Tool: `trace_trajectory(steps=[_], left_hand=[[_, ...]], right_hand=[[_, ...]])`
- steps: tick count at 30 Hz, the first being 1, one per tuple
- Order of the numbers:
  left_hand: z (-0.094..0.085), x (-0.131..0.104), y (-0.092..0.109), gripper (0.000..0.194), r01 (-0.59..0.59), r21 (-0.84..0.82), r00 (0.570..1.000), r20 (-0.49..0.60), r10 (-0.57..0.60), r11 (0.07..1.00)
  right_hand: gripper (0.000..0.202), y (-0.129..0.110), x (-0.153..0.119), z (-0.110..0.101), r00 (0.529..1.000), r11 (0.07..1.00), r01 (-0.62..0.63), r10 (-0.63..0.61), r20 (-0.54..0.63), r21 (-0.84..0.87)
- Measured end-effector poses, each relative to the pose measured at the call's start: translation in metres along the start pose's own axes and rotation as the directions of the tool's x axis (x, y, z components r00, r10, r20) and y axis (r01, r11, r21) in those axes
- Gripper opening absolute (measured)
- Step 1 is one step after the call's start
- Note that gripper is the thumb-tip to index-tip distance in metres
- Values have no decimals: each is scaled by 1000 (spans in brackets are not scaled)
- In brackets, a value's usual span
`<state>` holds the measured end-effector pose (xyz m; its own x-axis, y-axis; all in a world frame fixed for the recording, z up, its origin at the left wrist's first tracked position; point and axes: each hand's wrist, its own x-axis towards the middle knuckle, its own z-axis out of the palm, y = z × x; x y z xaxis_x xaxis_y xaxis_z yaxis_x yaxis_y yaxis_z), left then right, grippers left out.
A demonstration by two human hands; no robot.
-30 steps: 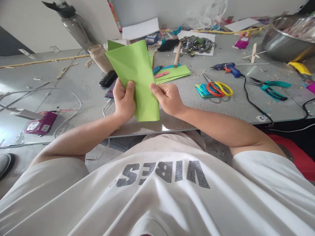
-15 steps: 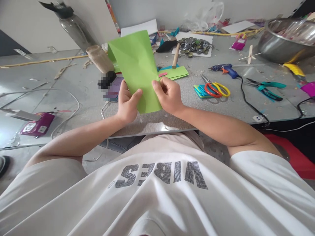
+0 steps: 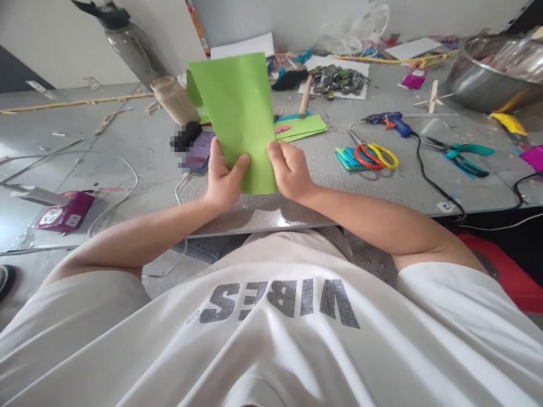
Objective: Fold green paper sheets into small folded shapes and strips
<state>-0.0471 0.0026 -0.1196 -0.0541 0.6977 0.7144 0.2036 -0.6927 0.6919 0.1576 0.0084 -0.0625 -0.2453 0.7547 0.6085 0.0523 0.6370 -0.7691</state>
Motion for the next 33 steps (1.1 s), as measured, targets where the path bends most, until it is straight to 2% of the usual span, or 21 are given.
trace_trajectory(steps=[9,16,22,27,33], left_hand=[[-10,10,-3,66,-49,89,992,-115,59,995],[-19,14,-2,66,-27,66,989,-145,36,997],[-25,17,-8,64,-39,68,983,-174,51,997],[-25,15,-13,65,-27,73,985,-167,39,997],[-20,13,-6,75,-14,75,995,-99,22,997]], right_hand=[[93,-10,0,-4,989,999,-13,19,150,-38],[92,-6,4,-6,980,998,-52,56,191,-24],[97,-7,0,-8,953,996,-69,85,290,-65],[94,-3,-1,-7,960,996,-80,85,268,-27],[88,0,4,-6,974,985,-137,114,194,107]])
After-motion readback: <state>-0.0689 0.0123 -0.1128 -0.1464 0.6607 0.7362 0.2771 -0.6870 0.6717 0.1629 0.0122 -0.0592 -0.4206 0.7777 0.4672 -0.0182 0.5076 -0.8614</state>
